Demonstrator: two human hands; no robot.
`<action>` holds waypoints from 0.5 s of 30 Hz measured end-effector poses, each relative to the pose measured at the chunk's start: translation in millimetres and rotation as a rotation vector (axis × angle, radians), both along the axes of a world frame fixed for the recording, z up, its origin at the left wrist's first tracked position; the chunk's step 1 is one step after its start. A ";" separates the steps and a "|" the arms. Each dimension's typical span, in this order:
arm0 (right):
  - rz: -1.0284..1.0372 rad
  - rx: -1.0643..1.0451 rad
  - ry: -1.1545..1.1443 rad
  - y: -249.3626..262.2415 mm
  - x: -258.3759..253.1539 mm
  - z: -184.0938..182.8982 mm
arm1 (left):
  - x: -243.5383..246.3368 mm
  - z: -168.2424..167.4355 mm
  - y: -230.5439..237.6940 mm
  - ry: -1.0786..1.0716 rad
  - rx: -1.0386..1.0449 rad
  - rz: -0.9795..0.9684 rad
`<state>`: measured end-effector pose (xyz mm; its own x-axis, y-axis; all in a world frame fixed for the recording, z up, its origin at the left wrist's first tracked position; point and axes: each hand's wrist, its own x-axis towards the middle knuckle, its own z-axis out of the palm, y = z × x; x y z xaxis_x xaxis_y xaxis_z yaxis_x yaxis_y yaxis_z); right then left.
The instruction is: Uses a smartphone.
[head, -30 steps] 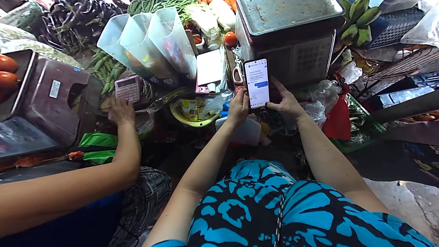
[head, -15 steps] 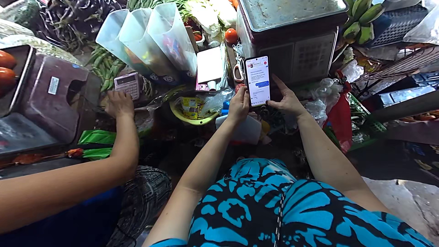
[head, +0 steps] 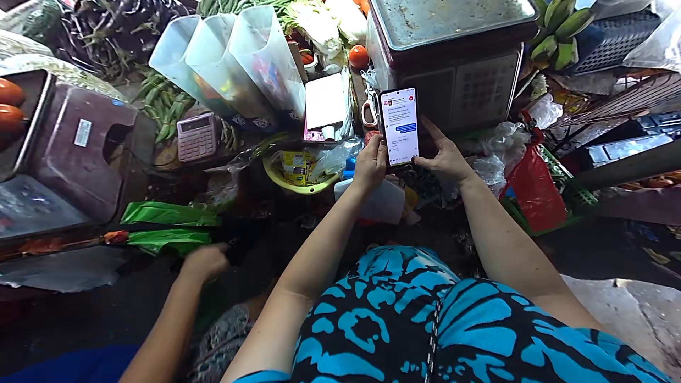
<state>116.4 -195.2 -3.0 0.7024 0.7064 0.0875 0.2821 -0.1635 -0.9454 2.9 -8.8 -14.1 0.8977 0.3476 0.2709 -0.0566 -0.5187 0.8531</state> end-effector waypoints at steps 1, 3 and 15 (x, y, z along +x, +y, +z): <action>0.001 -0.001 0.000 -0.1 0.0 0.1 | -0.2 0.0 0.3 0.000 0.001 -0.003; -0.001 -0.007 0.001 0.0 -0.4 1.3 | -0.2 -0.5 0.6 -0.014 0.008 -0.007; 0.005 -0.006 -0.004 -0.5 -1.1 2.3 | -0.3 -0.4 -0.2 -0.029 -0.016 -0.006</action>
